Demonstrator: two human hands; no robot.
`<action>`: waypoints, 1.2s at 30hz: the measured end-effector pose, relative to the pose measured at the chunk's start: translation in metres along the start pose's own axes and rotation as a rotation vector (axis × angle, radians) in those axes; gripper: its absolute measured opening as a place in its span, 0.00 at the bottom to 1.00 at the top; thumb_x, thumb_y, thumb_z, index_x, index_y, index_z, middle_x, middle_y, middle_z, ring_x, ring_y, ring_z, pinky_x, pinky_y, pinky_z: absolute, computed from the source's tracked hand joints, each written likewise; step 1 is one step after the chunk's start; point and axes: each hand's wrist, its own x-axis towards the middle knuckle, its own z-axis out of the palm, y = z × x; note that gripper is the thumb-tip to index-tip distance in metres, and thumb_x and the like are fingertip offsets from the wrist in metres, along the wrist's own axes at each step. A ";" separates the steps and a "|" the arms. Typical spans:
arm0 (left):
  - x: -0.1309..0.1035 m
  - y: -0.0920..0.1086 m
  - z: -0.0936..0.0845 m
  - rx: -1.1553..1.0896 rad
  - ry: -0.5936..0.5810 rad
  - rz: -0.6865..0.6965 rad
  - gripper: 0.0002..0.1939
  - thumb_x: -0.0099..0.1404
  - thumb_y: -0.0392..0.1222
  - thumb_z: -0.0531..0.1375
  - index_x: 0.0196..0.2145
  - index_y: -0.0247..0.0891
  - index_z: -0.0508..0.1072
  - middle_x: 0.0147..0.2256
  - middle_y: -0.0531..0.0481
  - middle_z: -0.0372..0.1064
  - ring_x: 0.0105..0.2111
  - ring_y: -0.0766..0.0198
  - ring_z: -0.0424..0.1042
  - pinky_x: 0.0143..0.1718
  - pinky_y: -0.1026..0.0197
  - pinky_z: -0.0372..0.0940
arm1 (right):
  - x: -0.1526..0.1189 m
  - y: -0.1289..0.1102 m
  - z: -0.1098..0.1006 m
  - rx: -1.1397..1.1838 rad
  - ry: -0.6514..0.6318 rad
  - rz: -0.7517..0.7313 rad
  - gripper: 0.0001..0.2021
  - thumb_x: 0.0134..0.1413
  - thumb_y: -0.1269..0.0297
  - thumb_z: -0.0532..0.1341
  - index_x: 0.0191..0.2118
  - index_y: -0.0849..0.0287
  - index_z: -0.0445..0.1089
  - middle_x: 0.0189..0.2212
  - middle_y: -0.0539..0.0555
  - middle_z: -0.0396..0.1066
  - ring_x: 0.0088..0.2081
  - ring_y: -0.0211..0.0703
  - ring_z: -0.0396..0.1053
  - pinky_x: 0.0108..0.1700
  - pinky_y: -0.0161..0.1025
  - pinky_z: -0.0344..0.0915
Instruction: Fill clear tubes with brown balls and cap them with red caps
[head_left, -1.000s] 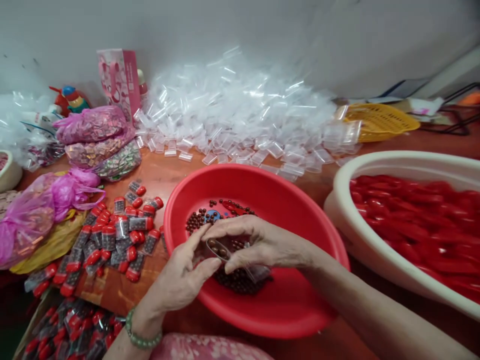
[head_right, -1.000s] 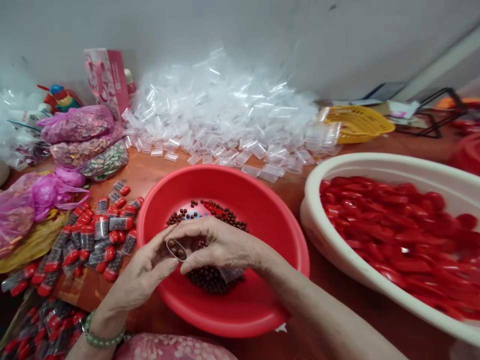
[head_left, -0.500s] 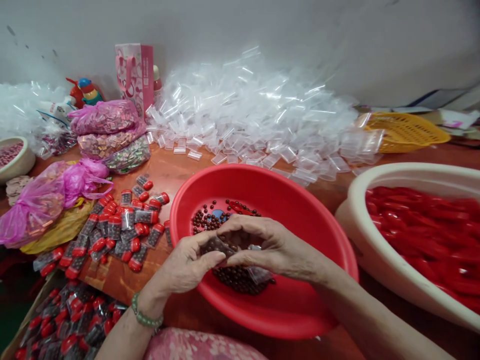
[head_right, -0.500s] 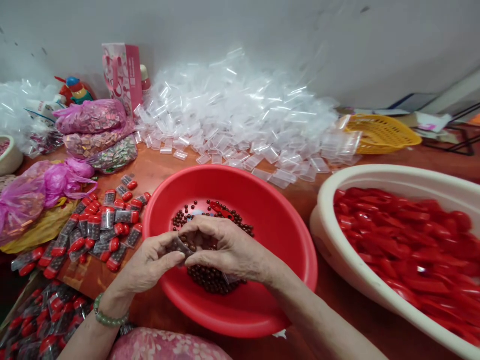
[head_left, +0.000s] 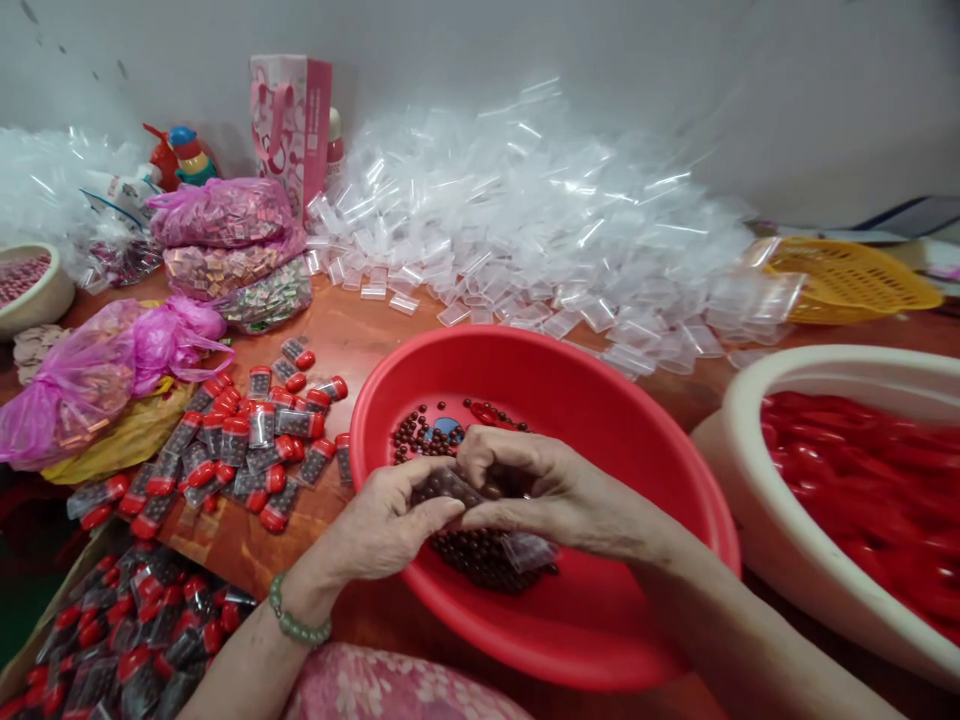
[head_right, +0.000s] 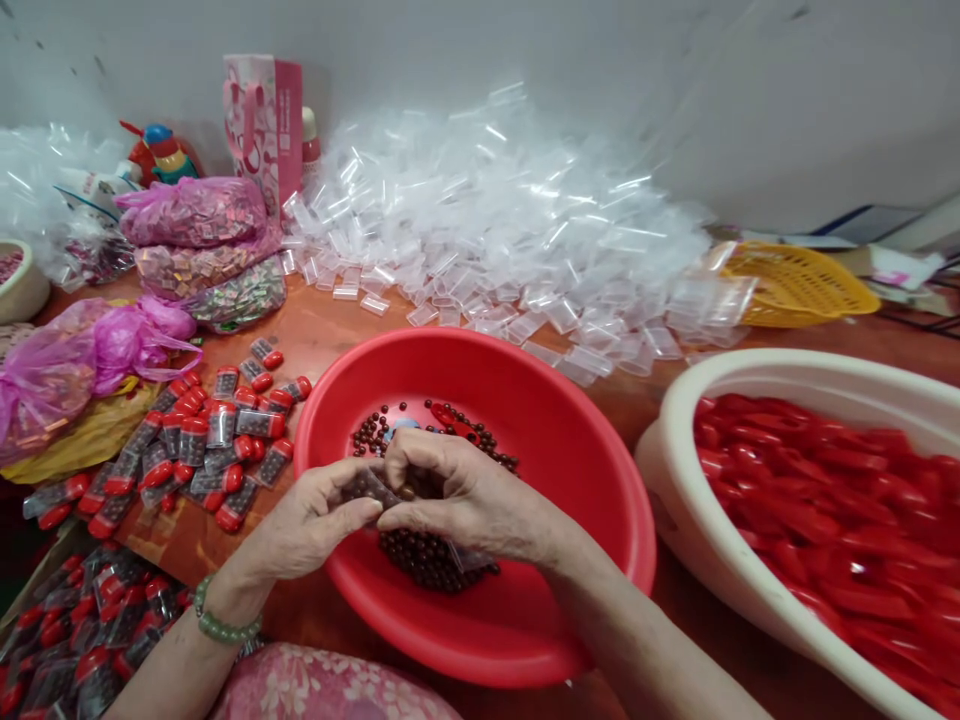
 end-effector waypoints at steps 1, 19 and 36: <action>0.000 0.000 0.000 0.006 0.008 0.001 0.15 0.65 0.35 0.56 0.49 0.35 0.72 0.41 0.48 0.71 0.42 0.63 0.68 0.46 0.62 0.61 | 0.000 0.001 0.000 0.026 -0.001 0.002 0.15 0.54 0.56 0.65 0.26 0.58 0.61 0.25 0.48 0.61 0.28 0.34 0.59 0.31 0.33 0.60; -0.010 0.022 0.001 -0.006 -0.005 0.111 0.08 0.67 0.41 0.58 0.42 0.35 0.71 0.40 0.45 0.73 0.40 0.63 0.72 0.45 0.60 0.67 | -0.009 0.042 -0.051 -0.784 -0.016 0.485 0.11 0.61 0.66 0.54 0.45 0.61 0.71 0.42 0.59 0.75 0.42 0.46 0.72 0.44 0.38 0.65; 0.010 0.007 -0.007 0.046 0.158 0.025 0.08 0.66 0.39 0.58 0.43 0.37 0.71 0.39 0.48 0.73 0.38 0.65 0.72 0.42 0.63 0.66 | 0.034 0.097 -0.052 -0.840 -0.002 0.691 0.12 0.62 0.59 0.59 0.45 0.61 0.70 0.44 0.56 0.71 0.43 0.43 0.70 0.46 0.46 0.68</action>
